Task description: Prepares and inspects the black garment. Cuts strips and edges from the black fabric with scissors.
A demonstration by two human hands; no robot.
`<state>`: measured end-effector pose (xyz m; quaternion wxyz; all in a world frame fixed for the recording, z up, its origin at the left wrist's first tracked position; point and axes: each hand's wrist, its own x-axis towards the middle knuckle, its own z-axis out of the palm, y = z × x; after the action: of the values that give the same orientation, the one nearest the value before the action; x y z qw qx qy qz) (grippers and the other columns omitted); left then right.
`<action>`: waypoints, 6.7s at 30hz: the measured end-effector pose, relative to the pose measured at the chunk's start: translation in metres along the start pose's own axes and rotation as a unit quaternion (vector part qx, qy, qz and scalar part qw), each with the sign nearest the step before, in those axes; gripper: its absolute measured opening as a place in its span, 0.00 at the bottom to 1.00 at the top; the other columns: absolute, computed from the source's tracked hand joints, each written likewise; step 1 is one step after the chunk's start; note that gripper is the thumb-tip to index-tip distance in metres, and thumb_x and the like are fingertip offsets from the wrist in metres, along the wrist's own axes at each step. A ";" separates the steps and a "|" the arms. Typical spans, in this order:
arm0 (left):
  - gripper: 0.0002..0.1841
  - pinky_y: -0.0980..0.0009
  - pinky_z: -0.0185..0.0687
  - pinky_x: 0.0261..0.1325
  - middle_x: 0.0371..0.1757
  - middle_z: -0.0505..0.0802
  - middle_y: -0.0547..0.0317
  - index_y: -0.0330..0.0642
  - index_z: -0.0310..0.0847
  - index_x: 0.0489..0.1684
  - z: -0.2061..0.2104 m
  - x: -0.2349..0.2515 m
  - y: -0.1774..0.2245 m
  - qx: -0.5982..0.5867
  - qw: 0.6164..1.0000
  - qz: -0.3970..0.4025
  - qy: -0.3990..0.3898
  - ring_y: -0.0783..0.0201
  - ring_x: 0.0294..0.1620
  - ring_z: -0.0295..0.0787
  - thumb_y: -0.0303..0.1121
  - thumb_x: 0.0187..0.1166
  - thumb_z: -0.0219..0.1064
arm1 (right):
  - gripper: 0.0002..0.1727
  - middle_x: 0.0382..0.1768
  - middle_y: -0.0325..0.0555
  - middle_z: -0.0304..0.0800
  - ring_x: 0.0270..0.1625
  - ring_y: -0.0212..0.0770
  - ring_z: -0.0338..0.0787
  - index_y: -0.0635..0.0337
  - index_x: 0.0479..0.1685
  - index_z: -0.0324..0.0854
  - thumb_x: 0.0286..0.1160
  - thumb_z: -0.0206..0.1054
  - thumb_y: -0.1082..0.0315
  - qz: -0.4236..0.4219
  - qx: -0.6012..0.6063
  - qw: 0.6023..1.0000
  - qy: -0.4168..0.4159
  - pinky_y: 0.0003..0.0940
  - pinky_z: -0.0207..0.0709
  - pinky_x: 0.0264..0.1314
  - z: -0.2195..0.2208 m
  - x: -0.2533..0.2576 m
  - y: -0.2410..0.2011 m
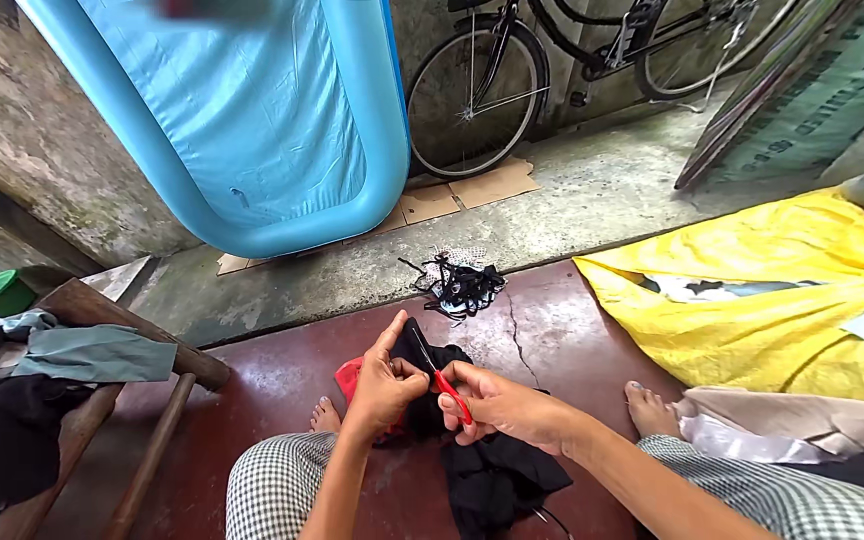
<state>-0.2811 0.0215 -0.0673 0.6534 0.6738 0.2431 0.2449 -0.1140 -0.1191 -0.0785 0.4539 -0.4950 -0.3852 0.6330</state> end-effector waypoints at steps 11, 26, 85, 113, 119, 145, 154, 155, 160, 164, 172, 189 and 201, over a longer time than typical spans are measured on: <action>0.63 0.63 0.91 0.34 0.86 0.68 0.54 0.70 0.47 0.96 0.003 0.000 -0.006 -0.005 1.000 0.005 -0.026 0.62 0.26 0.86 0.16 0.53 0.78 | 0.18 0.35 0.43 0.87 0.37 0.39 0.91 0.52 0.60 0.75 0.79 0.71 0.56 0.000 0.007 1.000 0.012 0.40 0.89 0.46 -0.006 0.001 -0.003; 0.40 0.63 0.89 0.46 0.72 0.86 0.54 0.56 0.68 0.88 -0.006 0.005 -0.003 0.016 0.999 -0.034 0.020 0.60 0.41 0.90 0.25 0.69 0.72 | 0.17 0.36 0.43 0.90 0.35 0.38 0.92 0.53 0.58 0.76 0.76 0.74 0.63 0.024 -0.100 0.993 0.054 0.35 0.88 0.39 -0.010 0.002 0.001; 0.53 0.60 0.91 0.37 0.83 0.75 0.55 0.63 0.64 0.90 0.017 0.003 -0.011 -0.078 0.996 -0.021 0.042 0.60 0.28 0.87 0.12 0.56 0.75 | 0.17 0.36 0.44 0.87 0.35 0.40 0.90 0.52 0.61 0.74 0.81 0.69 0.57 0.013 0.044 0.999 0.029 0.42 0.89 0.47 -0.006 0.006 0.001; 0.47 0.58 0.92 0.45 0.71 0.88 0.51 0.56 0.72 0.85 -0.006 0.014 -0.003 -0.001 0.997 -0.044 0.058 0.56 0.36 0.92 0.11 0.58 0.76 | 0.19 0.33 0.42 0.87 0.37 0.41 0.88 0.51 0.59 0.77 0.77 0.73 0.54 0.007 -0.419 0.898 0.133 0.46 0.83 0.44 -0.003 -0.004 0.000; 0.46 0.60 0.91 0.41 0.60 0.92 0.49 0.58 0.72 0.86 -0.004 0.011 -0.003 -0.005 0.998 -0.029 0.056 0.58 0.30 0.90 0.13 0.60 0.75 | 0.25 0.39 0.41 0.87 0.38 0.38 0.88 0.48 0.64 0.75 0.74 0.73 0.47 0.010 -0.338 0.937 0.086 0.41 0.83 0.44 -0.008 -0.003 0.003; 0.50 0.63 0.89 0.34 0.49 0.93 0.47 0.66 0.66 0.89 -0.005 0.002 0.005 -0.013 0.999 -0.012 0.033 0.60 0.24 0.87 0.14 0.60 0.76 | 0.18 0.34 0.44 0.86 0.37 0.41 0.91 0.54 0.60 0.76 0.76 0.73 0.59 -0.003 0.034 0.999 0.012 0.45 0.90 0.47 0.007 0.001 0.004; 0.51 0.62 0.89 0.35 0.43 0.94 0.46 0.65 0.63 0.90 0.002 0.001 0.001 -0.003 1.000 -0.008 0.027 0.59 0.23 0.87 0.16 0.60 0.75 | 0.21 0.37 0.44 0.87 0.39 0.41 0.92 0.53 0.63 0.74 0.77 0.72 0.57 -0.006 0.033 0.999 0.019 0.45 0.90 0.50 0.005 0.001 0.002; 0.51 0.62 0.90 0.35 0.50 0.93 0.47 0.66 0.63 0.90 0.002 0.001 0.001 -0.004 1.000 -0.007 0.028 0.59 0.24 0.87 0.15 0.60 0.75 | 0.19 0.36 0.44 0.85 0.38 0.42 0.91 0.54 0.61 0.74 0.77 0.72 0.59 -0.007 0.035 0.999 0.023 0.46 0.90 0.49 0.006 0.001 0.002; 0.53 0.62 0.90 0.35 0.58 0.92 0.49 0.68 0.61 0.91 0.001 -0.001 0.001 -0.004 1.000 -0.015 0.010 0.60 0.24 0.87 0.14 0.60 0.76 | 0.20 0.35 0.44 0.86 0.37 0.41 0.91 0.53 0.63 0.73 0.79 0.71 0.56 0.000 0.048 0.999 -0.003 0.45 0.90 0.51 0.002 0.001 0.003; 0.54 0.63 0.90 0.35 0.54 0.93 0.48 0.67 0.60 0.92 0.002 -0.001 0.001 -0.003 1.000 -0.019 0.000 0.59 0.24 0.88 0.14 0.59 0.76 | 0.22 0.36 0.43 0.86 0.37 0.39 0.90 0.51 0.63 0.73 0.78 0.72 0.54 -0.008 0.049 0.999 0.004 0.42 0.89 0.51 0.000 0.002 0.005; 0.56 0.62 0.92 0.36 0.79 0.80 0.55 0.69 0.58 0.93 0.003 -0.002 -0.001 -0.001 1.000 -0.020 -0.014 0.60 0.27 0.88 0.14 0.57 0.76 | 0.21 0.37 0.45 0.87 0.39 0.41 0.92 0.53 0.62 0.74 0.77 0.73 0.56 -0.003 0.039 0.999 0.030 0.42 0.89 0.50 0.001 0.002 0.004; 0.65 0.61 0.93 0.40 0.87 0.67 0.53 0.67 0.44 0.97 0.011 -0.002 -0.011 -0.035 0.998 -0.024 -0.045 0.60 0.30 0.89 0.15 0.53 0.80 | 0.18 0.36 0.44 0.87 0.37 0.39 0.91 0.53 0.61 0.74 0.79 0.71 0.58 0.009 0.018 0.999 0.039 0.40 0.89 0.47 -0.009 0.002 0.000; 0.35 0.56 0.88 0.57 0.64 0.89 0.51 0.49 0.74 0.82 -0.010 0.008 -0.003 0.008 0.998 -0.048 0.037 0.57 0.50 0.89 0.21 0.69 0.70 | 0.19 0.34 0.39 0.89 0.34 0.36 0.89 0.49 0.57 0.78 0.74 0.76 0.55 -0.015 -0.315 0.943 0.107 0.38 0.84 0.41 -0.014 0.001 0.007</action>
<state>-0.2813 0.0341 -0.0701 0.6497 0.6571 0.3006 0.2360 -0.1014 -0.1193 -0.0884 0.3233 -0.6716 -0.5212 0.4157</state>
